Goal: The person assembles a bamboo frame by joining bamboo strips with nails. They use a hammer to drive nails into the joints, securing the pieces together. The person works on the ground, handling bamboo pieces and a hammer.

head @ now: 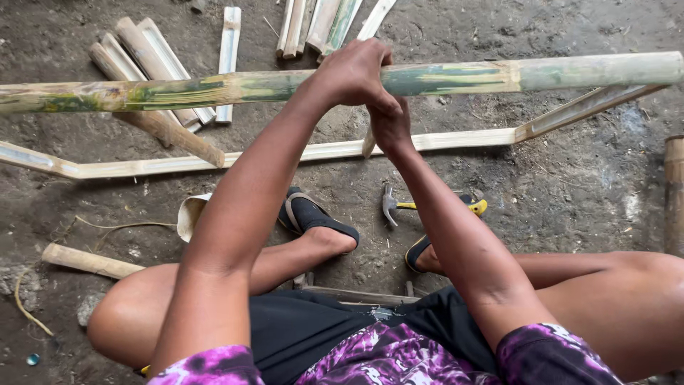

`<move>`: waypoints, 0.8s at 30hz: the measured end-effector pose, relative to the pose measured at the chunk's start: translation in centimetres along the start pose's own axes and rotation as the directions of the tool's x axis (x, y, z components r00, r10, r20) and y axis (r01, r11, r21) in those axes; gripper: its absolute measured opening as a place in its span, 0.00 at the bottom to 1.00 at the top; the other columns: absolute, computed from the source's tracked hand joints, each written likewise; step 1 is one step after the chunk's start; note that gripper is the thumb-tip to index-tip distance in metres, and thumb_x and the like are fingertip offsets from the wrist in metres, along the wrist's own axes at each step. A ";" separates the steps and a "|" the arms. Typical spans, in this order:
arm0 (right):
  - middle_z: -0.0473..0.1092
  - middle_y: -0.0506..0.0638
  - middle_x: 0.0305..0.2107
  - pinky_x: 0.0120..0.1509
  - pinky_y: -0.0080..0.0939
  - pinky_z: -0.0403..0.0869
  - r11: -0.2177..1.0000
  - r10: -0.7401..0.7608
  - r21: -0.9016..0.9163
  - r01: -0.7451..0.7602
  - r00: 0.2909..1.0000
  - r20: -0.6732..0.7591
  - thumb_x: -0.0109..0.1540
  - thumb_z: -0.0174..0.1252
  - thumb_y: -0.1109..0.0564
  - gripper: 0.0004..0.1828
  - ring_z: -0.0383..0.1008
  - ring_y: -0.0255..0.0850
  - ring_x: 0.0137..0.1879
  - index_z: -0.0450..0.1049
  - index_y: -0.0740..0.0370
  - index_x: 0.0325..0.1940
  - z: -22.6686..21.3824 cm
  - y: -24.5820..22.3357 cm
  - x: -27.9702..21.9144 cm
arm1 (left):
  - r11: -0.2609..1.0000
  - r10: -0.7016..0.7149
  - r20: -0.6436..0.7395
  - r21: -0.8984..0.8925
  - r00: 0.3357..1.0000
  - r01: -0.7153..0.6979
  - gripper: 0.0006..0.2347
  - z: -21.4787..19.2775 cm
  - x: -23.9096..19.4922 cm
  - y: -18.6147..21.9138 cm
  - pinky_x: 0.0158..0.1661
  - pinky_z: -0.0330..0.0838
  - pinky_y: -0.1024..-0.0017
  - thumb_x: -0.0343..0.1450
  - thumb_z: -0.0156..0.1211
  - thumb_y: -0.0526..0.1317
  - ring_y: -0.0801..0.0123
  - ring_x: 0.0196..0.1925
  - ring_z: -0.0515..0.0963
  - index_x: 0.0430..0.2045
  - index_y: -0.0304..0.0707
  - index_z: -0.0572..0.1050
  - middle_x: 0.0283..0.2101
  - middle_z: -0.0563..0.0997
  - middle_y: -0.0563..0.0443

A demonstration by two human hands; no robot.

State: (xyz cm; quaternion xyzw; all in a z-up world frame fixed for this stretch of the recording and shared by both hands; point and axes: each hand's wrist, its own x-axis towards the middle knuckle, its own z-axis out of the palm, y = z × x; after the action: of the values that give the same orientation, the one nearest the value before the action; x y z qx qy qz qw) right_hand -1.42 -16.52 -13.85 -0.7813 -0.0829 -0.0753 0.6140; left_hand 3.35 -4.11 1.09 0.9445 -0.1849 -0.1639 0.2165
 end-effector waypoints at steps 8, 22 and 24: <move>0.74 0.55 0.40 0.50 0.46 0.74 0.997 0.062 0.046 -0.062 0.998 -0.003 0.70 0.55 0.56 0.13 0.75 0.43 0.47 0.67 0.68 0.53 0.0 2.5 -0.4 | 0.996 0.036 -0.021 -0.078 0.999 -0.037 0.20 1.3 0.2 -0.6 0.34 0.80 0.69 0.54 0.82 0.53 0.69 0.27 0.80 0.22 0.40 0.77 0.24 0.80 0.54; 0.74 0.58 0.40 0.49 0.46 0.75 0.980 0.146 -0.148 -0.136 0.987 0.062 0.72 0.56 0.53 0.14 0.75 0.44 0.45 0.72 0.71 0.49 -1.1 2.4 0.4 | 0.902 0.432 -0.592 0.283 0.680 -0.326 0.32 2.4 -3.1 -1.5 0.45 0.71 0.43 0.50 0.78 0.63 0.52 0.42 0.80 0.35 0.34 0.81 0.36 0.84 0.45; 0.75 0.55 0.38 0.48 0.44 0.75 0.974 0.204 -0.117 -0.195 0.977 0.068 0.71 0.57 0.51 0.15 0.76 0.41 0.43 0.73 0.68 0.47 -1.2 2.2 -0.1 | 0.884 0.467 -0.697 0.373 0.544 -0.281 0.25 2.0 -6.7 -3.9 0.50 0.68 0.52 0.64 0.74 0.55 0.55 0.49 0.78 0.45 0.33 0.79 0.44 0.82 0.43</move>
State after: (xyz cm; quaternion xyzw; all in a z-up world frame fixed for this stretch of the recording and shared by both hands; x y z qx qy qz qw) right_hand -1.08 -18.25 -15.69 -0.8206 -0.0242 0.0133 0.5709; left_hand -2.19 1.25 -0.91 0.8774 -0.2891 0.3266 0.1997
